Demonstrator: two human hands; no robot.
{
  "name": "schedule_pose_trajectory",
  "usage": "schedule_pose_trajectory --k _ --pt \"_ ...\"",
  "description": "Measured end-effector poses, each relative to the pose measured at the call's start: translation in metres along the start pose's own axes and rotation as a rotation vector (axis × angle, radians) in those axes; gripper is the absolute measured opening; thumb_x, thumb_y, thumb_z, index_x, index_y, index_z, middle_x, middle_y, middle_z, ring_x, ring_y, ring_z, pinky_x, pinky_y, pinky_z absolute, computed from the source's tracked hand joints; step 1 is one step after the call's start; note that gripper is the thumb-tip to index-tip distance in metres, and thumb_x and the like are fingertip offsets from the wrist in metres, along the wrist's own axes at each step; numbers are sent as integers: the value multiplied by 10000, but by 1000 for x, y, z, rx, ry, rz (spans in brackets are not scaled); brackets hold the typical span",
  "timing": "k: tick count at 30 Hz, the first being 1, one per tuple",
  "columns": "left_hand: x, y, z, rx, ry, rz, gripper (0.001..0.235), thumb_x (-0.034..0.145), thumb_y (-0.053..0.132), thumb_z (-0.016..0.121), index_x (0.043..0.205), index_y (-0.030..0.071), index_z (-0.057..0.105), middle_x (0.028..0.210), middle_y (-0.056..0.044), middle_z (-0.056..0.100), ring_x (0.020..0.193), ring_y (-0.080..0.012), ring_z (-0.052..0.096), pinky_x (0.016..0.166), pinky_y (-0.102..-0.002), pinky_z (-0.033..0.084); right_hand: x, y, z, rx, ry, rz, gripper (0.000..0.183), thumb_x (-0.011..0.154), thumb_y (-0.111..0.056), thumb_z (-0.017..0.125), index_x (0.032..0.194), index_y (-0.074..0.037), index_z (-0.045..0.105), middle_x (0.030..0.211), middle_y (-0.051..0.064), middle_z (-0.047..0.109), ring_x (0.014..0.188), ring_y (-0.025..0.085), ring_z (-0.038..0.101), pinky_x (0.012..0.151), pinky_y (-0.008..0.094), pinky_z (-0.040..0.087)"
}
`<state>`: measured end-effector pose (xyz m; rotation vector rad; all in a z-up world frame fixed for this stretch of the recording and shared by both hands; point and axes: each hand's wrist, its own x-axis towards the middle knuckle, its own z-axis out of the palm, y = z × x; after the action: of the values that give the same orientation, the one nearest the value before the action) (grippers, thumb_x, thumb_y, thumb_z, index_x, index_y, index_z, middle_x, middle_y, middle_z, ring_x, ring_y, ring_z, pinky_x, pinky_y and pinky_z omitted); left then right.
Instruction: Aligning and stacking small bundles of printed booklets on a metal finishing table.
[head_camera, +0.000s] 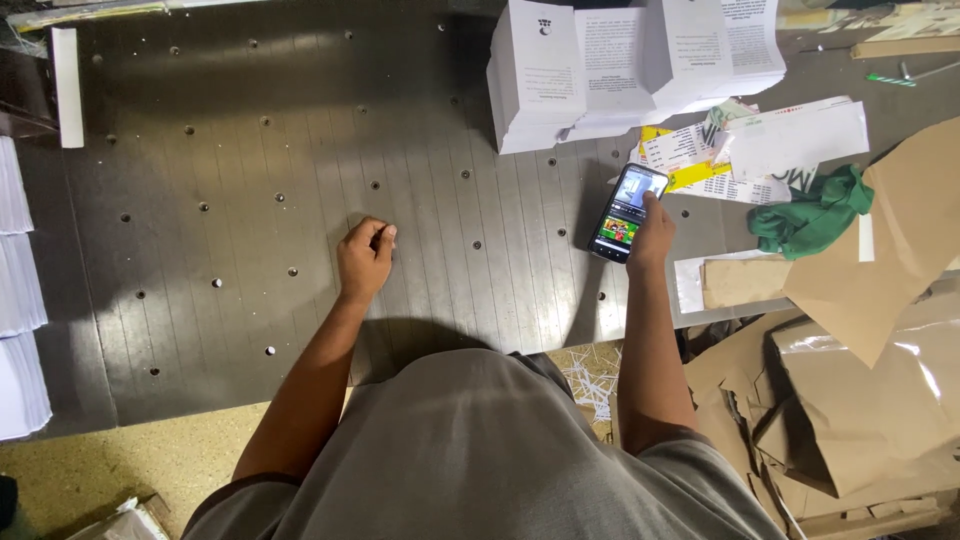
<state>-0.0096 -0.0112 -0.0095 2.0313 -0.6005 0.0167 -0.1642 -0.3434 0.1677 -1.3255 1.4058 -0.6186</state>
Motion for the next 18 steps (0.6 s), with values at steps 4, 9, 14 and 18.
schedule_pose_trajectory --k 4,9,14,18 --pt "-1 0 3 1 8 -7 168 1039 111 697 873 107 672 659 -66 704 621 -315 668 623 -412 538 9 7 -4 -7 -18 -1 671 904 -551 715 1329 -32 699 1372 267 645 1398 452 508 1179 570 354" --pt "-2 5 3 0 27 -5 162 1037 94 693 877 100 670 653 -72 697 612 -317 665 617 -407 534 15 12 -5 -34 -33 -23 671 906 -566 713 1326 -43 704 1377 268 641 1398 454 503 1179 573 354" --pt "-1 11 2 -1 50 -5 167 1039 80 691 874 95 669 654 -79 692 608 -314 656 618 -400 529 6 -1 -5 -48 -40 -22 686 907 -573 705 1336 -38 695 1409 274 616 1423 450 475 1199 574 325" --pt "-3 6 6 2 63 -1 176 1036 90 698 861 104 677 647 -62 694 601 -298 655 612 -389 529 12 1 -6 -41 -39 -19 672 925 -552 702 1353 -34 684 1421 280 604 1430 456 463 1195 586 321"
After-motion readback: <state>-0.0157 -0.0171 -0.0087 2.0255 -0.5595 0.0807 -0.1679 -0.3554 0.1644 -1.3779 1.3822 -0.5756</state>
